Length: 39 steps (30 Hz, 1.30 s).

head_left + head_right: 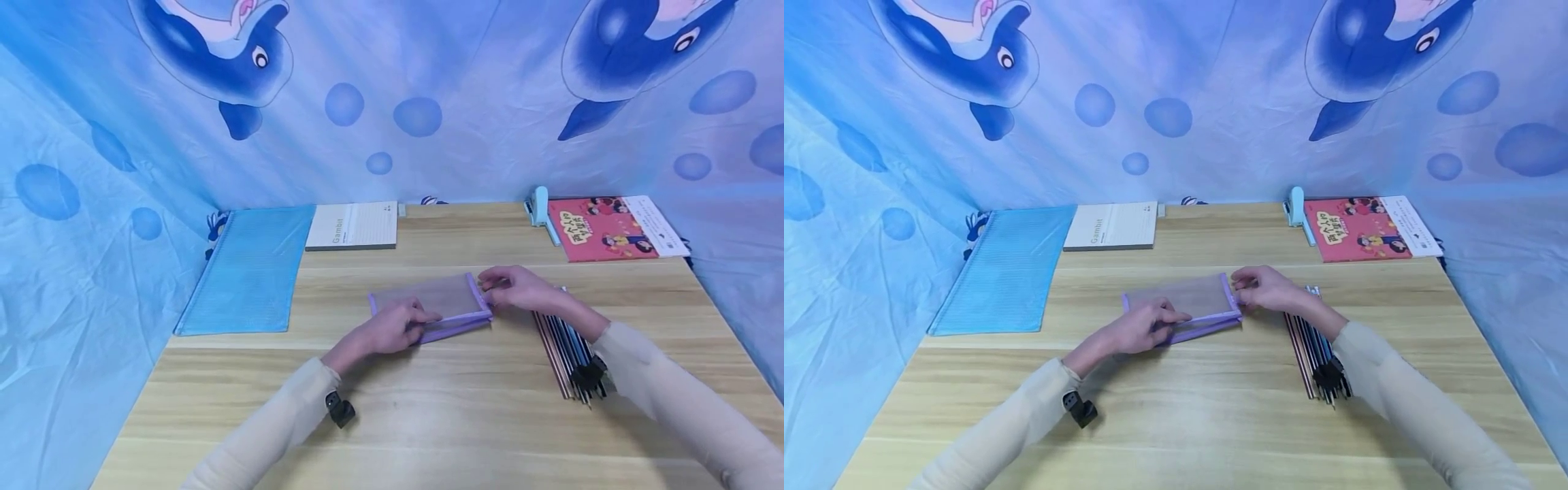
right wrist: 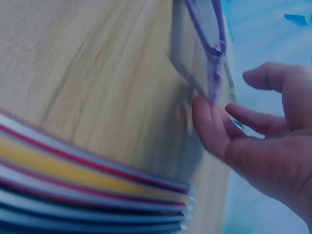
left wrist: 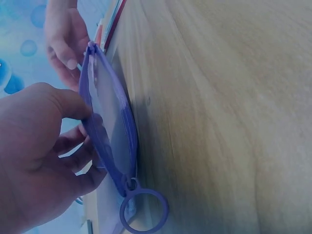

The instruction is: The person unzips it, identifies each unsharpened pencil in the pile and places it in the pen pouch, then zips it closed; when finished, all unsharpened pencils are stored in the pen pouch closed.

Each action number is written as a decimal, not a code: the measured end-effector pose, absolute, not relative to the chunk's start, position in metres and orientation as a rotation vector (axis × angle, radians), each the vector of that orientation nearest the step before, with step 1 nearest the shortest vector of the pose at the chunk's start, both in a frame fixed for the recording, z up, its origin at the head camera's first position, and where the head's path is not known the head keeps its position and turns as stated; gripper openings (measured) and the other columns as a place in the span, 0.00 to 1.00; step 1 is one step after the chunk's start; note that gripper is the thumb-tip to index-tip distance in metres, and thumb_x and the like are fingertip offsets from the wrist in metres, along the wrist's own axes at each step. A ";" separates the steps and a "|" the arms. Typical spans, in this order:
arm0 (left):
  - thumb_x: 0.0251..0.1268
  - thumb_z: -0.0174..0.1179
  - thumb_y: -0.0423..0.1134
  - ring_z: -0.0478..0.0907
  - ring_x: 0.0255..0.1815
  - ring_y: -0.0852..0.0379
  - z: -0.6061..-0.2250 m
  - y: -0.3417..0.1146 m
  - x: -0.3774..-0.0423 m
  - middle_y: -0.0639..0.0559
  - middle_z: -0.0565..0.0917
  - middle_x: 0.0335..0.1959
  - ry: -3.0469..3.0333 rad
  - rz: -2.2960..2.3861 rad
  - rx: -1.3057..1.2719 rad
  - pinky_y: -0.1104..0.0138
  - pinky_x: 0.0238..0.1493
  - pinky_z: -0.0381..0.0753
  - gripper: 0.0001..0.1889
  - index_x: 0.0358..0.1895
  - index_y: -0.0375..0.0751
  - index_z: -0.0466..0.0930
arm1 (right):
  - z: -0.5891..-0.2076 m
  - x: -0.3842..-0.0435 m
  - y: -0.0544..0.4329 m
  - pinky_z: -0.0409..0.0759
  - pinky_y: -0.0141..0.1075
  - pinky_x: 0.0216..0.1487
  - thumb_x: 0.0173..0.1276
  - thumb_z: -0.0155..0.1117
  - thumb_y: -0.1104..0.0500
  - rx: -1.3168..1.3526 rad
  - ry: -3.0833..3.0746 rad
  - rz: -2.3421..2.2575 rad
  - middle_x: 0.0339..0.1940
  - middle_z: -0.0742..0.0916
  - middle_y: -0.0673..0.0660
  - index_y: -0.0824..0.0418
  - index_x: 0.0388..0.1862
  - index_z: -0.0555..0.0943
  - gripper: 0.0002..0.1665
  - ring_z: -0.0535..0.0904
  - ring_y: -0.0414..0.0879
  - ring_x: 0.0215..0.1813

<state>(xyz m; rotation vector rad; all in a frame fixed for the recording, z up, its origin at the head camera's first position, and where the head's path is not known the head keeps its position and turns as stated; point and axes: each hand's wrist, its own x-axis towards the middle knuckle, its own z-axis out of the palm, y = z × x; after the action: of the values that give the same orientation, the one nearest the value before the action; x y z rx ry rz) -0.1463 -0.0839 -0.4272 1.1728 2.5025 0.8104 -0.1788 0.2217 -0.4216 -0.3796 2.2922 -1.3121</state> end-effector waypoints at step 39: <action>0.59 0.59 0.27 0.71 0.32 0.59 -0.422 -0.084 -0.142 0.51 0.77 0.32 2.663 0.898 1.111 0.69 0.30 0.76 0.28 0.66 0.29 0.74 | -0.405 -0.123 0.255 0.77 0.36 0.17 0.65 0.66 0.62 -0.094 2.607 -0.850 0.13 0.79 0.53 0.74 0.50 0.76 0.20 0.77 0.44 0.15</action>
<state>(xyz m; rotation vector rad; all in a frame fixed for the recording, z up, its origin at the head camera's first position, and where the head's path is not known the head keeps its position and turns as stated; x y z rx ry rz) -0.1422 -0.0845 -0.4225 1.1107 2.6628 0.8979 -0.1233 0.2550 -0.4050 -0.0944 2.6069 -0.8499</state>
